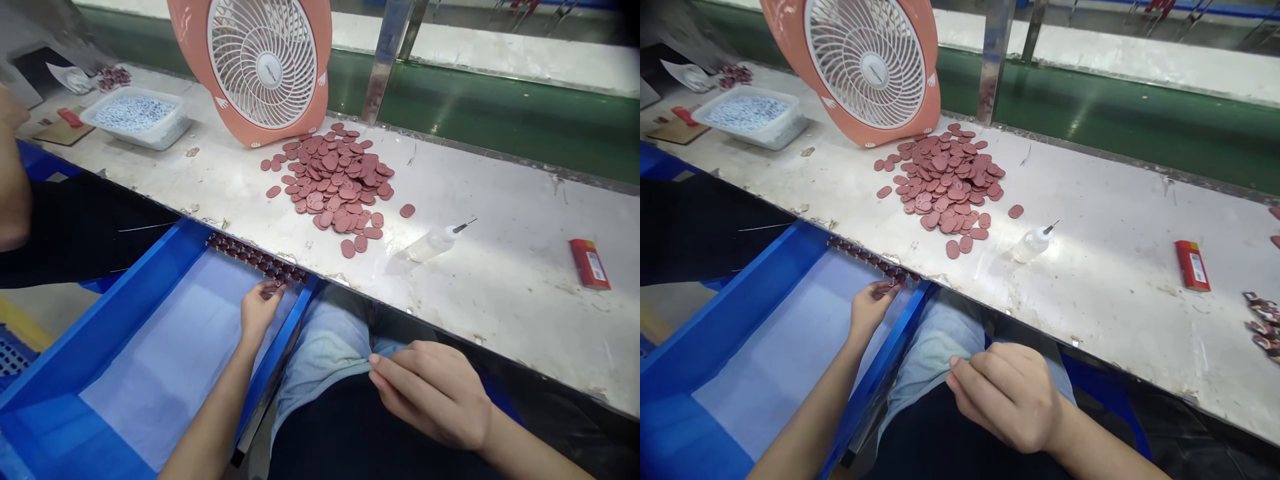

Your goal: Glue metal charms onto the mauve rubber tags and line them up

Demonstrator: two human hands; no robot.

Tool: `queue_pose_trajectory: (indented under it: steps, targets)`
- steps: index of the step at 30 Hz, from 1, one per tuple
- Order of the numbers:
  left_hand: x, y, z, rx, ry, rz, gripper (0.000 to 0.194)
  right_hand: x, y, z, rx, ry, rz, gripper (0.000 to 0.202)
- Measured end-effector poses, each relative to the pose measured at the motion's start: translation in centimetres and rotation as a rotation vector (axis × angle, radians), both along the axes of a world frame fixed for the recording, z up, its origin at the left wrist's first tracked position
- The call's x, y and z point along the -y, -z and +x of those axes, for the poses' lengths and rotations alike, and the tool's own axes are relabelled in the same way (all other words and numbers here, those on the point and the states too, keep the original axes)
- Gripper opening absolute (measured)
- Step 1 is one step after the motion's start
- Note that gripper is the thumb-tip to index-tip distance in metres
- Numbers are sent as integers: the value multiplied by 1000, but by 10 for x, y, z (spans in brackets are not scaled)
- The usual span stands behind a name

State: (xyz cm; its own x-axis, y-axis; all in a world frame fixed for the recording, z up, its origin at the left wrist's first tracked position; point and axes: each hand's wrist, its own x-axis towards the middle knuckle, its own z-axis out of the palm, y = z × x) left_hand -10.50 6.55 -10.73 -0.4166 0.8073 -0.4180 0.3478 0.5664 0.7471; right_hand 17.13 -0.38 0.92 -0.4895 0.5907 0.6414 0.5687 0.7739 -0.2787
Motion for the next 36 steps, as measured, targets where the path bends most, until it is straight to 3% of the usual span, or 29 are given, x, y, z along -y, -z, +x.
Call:
queue_pose_trajectory:
  steps: [3,7,13,22,27,30,33,35,36]
  targets:
    - [-17,29,-11,-152,113,-90,34,0,4,1,-1,27,-24,17]
    - [-26,46,-10,-275,194,-190,42,2,5,1,-9,60,-40,13]
    - [-31,57,-11,-365,255,-291,45,1,6,4,-13,93,-41,14]
    - [-33,58,-11,-399,242,-285,45,-1,5,10,-8,115,-30,16]
    - [-25,40,-14,-398,164,-103,40,-1,7,25,-41,213,-3,19]
    - [-17,14,-9,-476,-3,188,44,-9,14,44,-155,414,-8,32]
    - [-15,-16,13,-558,-122,521,57,-30,24,59,-282,662,-142,50]
    - [-18,-35,35,-571,26,685,58,-49,28,61,-306,747,-320,67]
    - [-20,-42,46,-574,211,754,57,-59,29,60,-306,759,-412,74]
